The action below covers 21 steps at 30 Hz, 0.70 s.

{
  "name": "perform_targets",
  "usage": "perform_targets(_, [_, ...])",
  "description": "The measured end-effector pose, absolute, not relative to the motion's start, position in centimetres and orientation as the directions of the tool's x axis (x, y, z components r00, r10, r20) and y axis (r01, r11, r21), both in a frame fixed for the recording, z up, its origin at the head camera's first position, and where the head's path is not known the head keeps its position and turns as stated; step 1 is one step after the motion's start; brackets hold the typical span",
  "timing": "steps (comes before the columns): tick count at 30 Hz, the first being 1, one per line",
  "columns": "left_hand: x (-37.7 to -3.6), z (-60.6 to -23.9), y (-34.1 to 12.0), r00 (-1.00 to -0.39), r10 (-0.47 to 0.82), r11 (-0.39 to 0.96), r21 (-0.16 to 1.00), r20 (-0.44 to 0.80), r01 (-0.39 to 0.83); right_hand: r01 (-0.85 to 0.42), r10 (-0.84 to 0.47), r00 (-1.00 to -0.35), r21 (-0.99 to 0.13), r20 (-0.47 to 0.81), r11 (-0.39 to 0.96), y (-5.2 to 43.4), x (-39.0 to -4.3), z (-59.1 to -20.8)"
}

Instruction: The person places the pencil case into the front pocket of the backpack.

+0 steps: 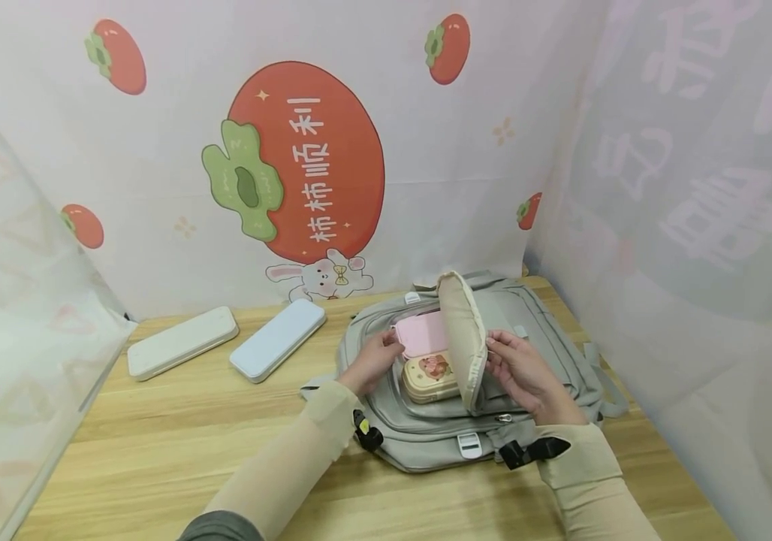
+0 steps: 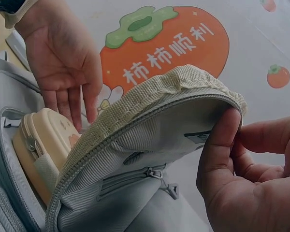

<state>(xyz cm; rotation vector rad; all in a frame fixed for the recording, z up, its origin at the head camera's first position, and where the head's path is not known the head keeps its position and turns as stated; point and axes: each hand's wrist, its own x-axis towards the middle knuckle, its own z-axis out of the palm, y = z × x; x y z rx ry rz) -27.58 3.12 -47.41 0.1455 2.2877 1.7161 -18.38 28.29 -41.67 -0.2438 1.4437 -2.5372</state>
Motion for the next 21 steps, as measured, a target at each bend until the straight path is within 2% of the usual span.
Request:
perform_targets(7, [-27.2, -46.2, 1.4, -0.957, 0.226, 0.269, 0.956, -0.182, -0.118, 0.090, -0.271, -0.961, -0.861, 0.057, -0.500, 28.6, -18.4, -41.8])
perform_targets(14, [-27.2, -45.1, -0.4, -0.960, 0.218, 0.132, 0.980, -0.175, -0.149, 0.100, -0.266, -0.963, -0.858, 0.043, -0.504, 28.7, -18.4, -41.9])
perform_targets(21, [-26.9, -45.6, -2.6, -0.970, 0.177, 0.041, 0.986, -0.164, -0.159, 0.106, -0.239, -0.971, -0.868, 0.015, -0.485, 28.6, -18.3, -42.0])
